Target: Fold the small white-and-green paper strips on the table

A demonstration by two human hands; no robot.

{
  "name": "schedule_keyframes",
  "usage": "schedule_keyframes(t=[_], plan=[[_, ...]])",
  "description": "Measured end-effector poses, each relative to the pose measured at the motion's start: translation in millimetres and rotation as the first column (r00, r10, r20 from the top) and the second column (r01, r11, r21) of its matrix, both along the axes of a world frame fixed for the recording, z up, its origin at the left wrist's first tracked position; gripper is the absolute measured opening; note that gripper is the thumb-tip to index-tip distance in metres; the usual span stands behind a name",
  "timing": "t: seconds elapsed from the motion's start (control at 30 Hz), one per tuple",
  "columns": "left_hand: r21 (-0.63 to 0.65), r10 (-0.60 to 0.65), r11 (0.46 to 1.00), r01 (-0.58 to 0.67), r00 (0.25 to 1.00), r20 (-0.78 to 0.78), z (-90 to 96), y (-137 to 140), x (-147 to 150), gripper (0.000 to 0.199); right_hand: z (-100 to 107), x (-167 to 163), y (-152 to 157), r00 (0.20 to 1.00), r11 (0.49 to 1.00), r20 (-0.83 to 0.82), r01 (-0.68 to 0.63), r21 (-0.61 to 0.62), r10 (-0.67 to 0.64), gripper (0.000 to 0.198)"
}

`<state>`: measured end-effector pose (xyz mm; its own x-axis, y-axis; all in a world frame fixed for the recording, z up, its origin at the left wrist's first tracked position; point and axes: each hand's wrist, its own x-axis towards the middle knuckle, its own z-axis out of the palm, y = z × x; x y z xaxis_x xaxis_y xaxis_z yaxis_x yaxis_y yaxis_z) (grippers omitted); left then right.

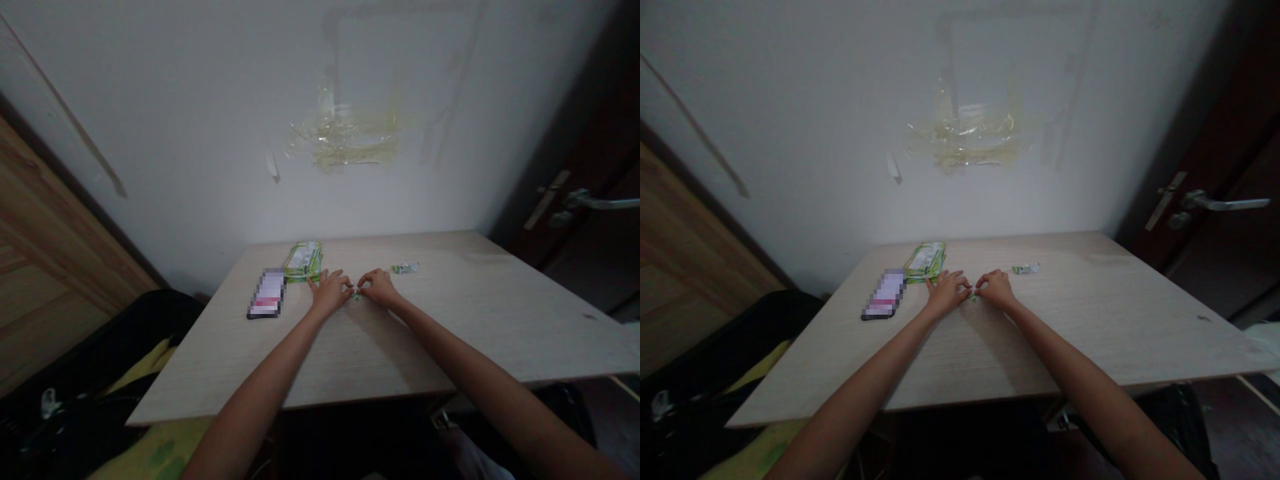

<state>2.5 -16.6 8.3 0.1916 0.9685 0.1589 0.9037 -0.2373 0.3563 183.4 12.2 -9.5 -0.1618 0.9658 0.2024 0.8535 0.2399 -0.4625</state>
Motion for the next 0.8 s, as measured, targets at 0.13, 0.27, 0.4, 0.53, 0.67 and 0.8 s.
schedule_keyframes(t=[0.13,0.27,0.4,0.53,0.67,0.8], plan=[[-0.018,0.001,1.000,-0.001,1.000,-0.002,-2.1,2.0,-2.3,0.024,-0.5,0.3,-0.6,1.000,1.000,-0.014,0.007,-0.012,-0.007,0.025],[-0.047,-0.010,0.999,0.011,1.000,0.019,-2.7,3.2,-5.8,0.024,-0.6,2.4,1.4,1.000,1.000,-0.018,0.006,-0.026,-0.007,0.024],[-0.081,-0.016,0.997,0.018,0.999,0.032,-0.2,2.4,-9.0,0.023,1.6,5.2,4.7,1.000,0.998,0.007,-0.020,-0.053,0.021,0.023],[-0.124,-0.021,0.992,0.022,1.000,0.012,3.8,1.0,-11.2,0.026,3.8,7.3,6.4,0.999,0.996,0.015,-0.042,-0.073,0.044,0.026],[-0.165,-0.022,0.986,0.023,1.000,0.009,5.5,0.6,-12.1,0.029,3.0,9.1,8.2,0.998,0.994,0.012,-0.067,-0.090,0.068,0.027],[-0.167,-0.021,0.986,0.024,1.000,0.020,4.3,0.5,-12.2,0.029,-0.6,12.1,11.6,0.998,0.994,-0.006,-0.059,-0.090,0.058,0.028]])
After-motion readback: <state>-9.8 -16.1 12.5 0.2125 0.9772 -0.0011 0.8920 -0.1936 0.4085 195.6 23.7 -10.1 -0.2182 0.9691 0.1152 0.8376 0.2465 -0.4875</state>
